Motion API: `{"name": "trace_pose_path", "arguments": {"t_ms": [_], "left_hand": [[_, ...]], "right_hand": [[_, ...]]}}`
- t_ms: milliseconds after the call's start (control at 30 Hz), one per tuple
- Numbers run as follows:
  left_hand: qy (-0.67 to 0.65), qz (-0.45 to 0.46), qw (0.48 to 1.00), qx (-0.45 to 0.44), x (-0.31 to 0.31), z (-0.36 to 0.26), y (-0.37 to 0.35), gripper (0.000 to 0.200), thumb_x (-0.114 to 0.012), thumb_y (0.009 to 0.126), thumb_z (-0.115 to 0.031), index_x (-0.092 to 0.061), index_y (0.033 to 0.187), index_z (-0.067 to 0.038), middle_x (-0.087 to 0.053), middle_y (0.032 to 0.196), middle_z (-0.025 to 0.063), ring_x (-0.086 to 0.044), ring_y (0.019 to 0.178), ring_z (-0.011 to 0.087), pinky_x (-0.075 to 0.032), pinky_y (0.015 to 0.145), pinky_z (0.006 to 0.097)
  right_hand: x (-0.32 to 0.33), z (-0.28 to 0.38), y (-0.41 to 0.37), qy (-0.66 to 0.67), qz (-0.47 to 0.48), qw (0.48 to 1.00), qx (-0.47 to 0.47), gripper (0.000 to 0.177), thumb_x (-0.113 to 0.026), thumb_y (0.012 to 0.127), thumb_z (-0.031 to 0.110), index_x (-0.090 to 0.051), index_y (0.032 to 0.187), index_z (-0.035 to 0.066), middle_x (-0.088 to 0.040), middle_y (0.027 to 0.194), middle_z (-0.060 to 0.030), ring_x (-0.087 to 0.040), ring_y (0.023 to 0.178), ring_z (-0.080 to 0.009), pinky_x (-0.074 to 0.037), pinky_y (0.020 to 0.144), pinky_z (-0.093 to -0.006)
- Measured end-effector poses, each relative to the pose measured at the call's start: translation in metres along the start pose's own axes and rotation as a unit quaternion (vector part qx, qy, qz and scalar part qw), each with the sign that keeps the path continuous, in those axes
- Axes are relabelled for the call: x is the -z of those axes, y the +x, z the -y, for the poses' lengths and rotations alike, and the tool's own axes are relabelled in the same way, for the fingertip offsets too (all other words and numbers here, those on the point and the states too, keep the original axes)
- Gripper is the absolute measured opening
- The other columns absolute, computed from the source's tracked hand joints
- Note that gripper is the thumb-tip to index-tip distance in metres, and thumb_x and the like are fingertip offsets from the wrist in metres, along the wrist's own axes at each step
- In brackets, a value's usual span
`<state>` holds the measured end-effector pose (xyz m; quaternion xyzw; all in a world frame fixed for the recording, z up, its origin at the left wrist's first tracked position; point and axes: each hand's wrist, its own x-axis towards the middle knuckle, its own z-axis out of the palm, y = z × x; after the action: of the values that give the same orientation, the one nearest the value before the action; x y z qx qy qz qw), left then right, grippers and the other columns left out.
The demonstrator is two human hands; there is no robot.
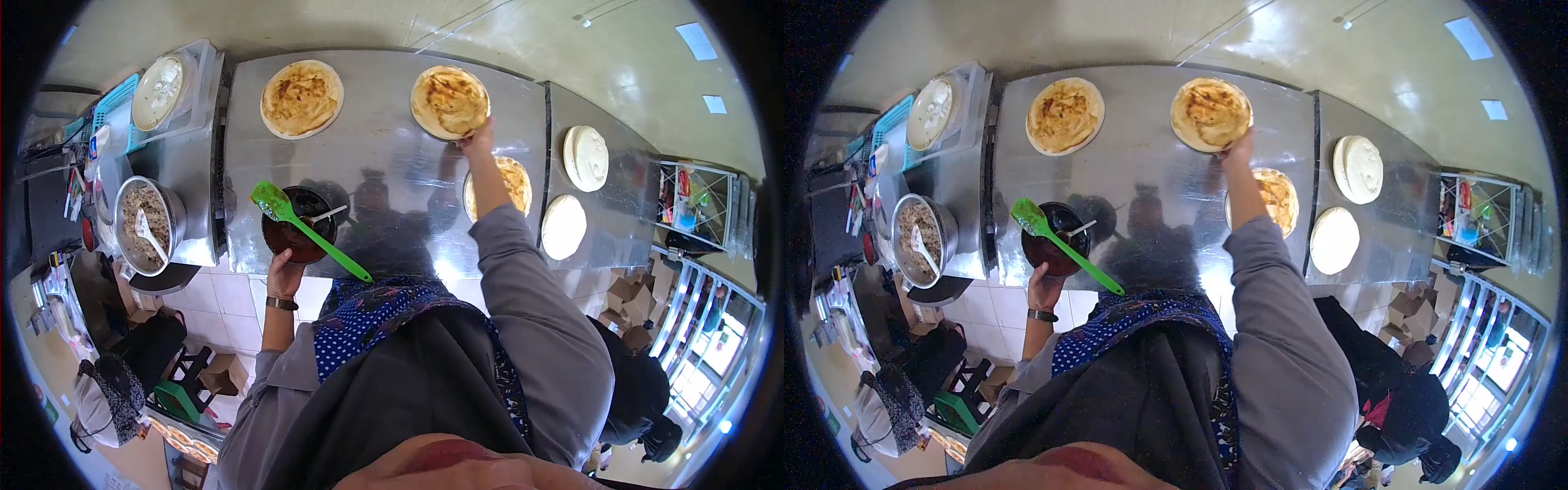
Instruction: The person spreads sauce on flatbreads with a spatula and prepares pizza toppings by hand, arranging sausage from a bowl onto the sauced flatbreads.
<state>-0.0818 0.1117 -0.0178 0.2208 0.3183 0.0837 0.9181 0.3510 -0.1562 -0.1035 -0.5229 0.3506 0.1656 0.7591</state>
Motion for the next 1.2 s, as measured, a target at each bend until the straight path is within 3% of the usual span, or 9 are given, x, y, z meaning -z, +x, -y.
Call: {"name": "trace_pose_path", "arguments": {"t_ms": [100, 400, 500, 600, 667, 800, 867, 967, 1200], "left_hand": [[-0.008, 0.001, 1.0, 0.009, 0.002, -0.001, 0.002, 0.068, -0.066, 0.079, -0.012, -0.034, 0.139, -0.007, -0.044, 0.137, 0.0104, -0.042, 0.126, 0.0268, -0.034, 0.107, 0.0437], [0.011, 0.016, 1.0, 0.022, -0.002, -0.012, 0.006, 0.065, -0.066, 0.08, -0.014, -0.036, 0.136, -0.003, -0.047, 0.134, 0.0106, -0.043, 0.125, 0.0272, -0.035, 0.106, 0.0444], [0.029, 0.029, 0.999, 0.021, -0.003, -0.019, 0.005, 0.065, -0.067, 0.079, -0.014, -0.036, 0.137, -0.004, -0.047, 0.134, 0.0105, -0.044, 0.125, 0.027, -0.035, 0.106, 0.0442], [0.033, 0.017, 0.999, 0.027, 0.009, -0.025, 0.005, 0.067, -0.067, 0.079, -0.013, -0.036, 0.137, -0.006, -0.046, 0.134, 0.0103, -0.044, 0.124, 0.0269, -0.035, 0.106, 0.0441], [0.037, 0.021, 0.999, 0.023, 0.007, -0.031, 0.003, 0.067, -0.068, 0.078, -0.013, -0.036, 0.137, -0.006, -0.046, 0.135, 0.0102, -0.044, 0.124, 0.0268, -0.035, 0.106, 0.044], [0.061, 0.01, 0.998, 0.018, 0.018, -0.036, 0.001, 0.071, -0.07, 0.076, -0.016, -0.036, 0.138, -0.007, -0.043, 0.138, 0.0118, -0.041, 0.128, 0.0282, -0.03, 0.109, 0.0463], [0.058, 0.01, 0.998, 0.017, 0.025, -0.037, 0.001, 0.07, -0.07, 0.076, -0.016, -0.036, 0.137, -0.007, -0.043, 0.138, 0.0114, -0.041, 0.128, 0.0279, -0.03, 0.11, 0.0461], [0.061, 0.013, 0.998, 0.015, 0.028, -0.04, -0.005, 0.07, -0.07, 0.076, -0.017, -0.037, 0.137, -0.007, -0.044, 0.138, 0.011, -0.041, 0.128, 0.0276, -0.029, 0.11, 0.0458], [0.071, 0.02, 0.997, 0.015, 0.037, -0.051, -0.009, 0.069, -0.069, 0.077, -0.017, -0.036, 0.137, -0.006, -0.044, 0.137, 0.0115, -0.041, 0.128, 0.028, -0.03, 0.11, 0.045]], "right_hand": [[-0.03, -0.034, -0.029, 0.066, -0.051, 0.996, -0.016, 0.062, -0.046, 0.091, 0.054, -0.039, 0.129, 0.006, -0.05, 0.124, -0.0193, -0.059, 0.097, -0.0352, -0.056, 0.068, -0.0444], [-0.122, -0.122, -0.083, 0.187, -0.007, 0.982, -0.027, 0.049, -0.052, 0.091, 0.045, -0.034, 0.117, 0.007, -0.055, 0.087, -0.0132, -0.055, 0.065, -0.0218, -0.048, 0.053, -0.0348], [-0.12, -0.112, -0.099, 0.093, 0.108, 0.974, -0.174, 0.043, -0.054, 0.091, 0.043, -0.042, 0.109, 0.006, -0.056, 0.085, -0.0129, -0.055, 0.066, -0.0188, -0.048, 0.055, -0.0342], [-0.086, -0.086, -0.062, -0.206, -0.022, 0.943, 0.26, 0.033, -0.051, 0.094, 0.034, -0.055, 0.099, 0.003, -0.06, 0.092, -0.011, -0.056, 0.088, -0.0201, -0.046, 0.08, -0.0347], [-0.063, -0.048, -0.029, -0.137, -0.106, 0.903, 0.393, 0.038, -0.05, 0.095, 0.032, -0.052, 0.108, -0.003, -0.06, 0.096, -0.0153, -0.056, 0.092, -0.0236, -0.043, 0.085, -0.0359], [-0.033, -0.02, 0.043, -0.204, -0.115, 0.925, 0.299, 0.07, -0.043, 0.093, 0.052, -0.033, 0.137, -0.002, -0.059, 0.108, -0.0181, -0.055, 0.102, -0.0286, -0.041, 0.092, -0.037], [-0.052, 0.001, 0.004, -0.12, 0.013, 0.981, 0.153, 0.084, -0.039, 0.09, 0.061, -0.018, 0.144, 0.0, -0.048, 0.13, -0.0234, -0.046, 0.121, -0.0344, -0.035, 0.101, -0.0399], [-0.059, -0.022, 0.023, -0.179, -0.047, 0.962, 0.199, 0.086, -0.041, 0.089, 0.061, -0.016, 0.144, 0.0, -0.031, 0.144, -0.0245, -0.034, 0.131, -0.036, -0.031, 0.106, -0.0425], [-0.064, -0.073, -0.028, -0.149, -0.083, 0.967, 0.188, 0.084, -0.042, 0.09, 0.059, -0.018, 0.144, 0.0, -0.029, 0.144, -0.0236, -0.035, 0.13, -0.0353, -0.031, 0.106, -0.0417]]}}
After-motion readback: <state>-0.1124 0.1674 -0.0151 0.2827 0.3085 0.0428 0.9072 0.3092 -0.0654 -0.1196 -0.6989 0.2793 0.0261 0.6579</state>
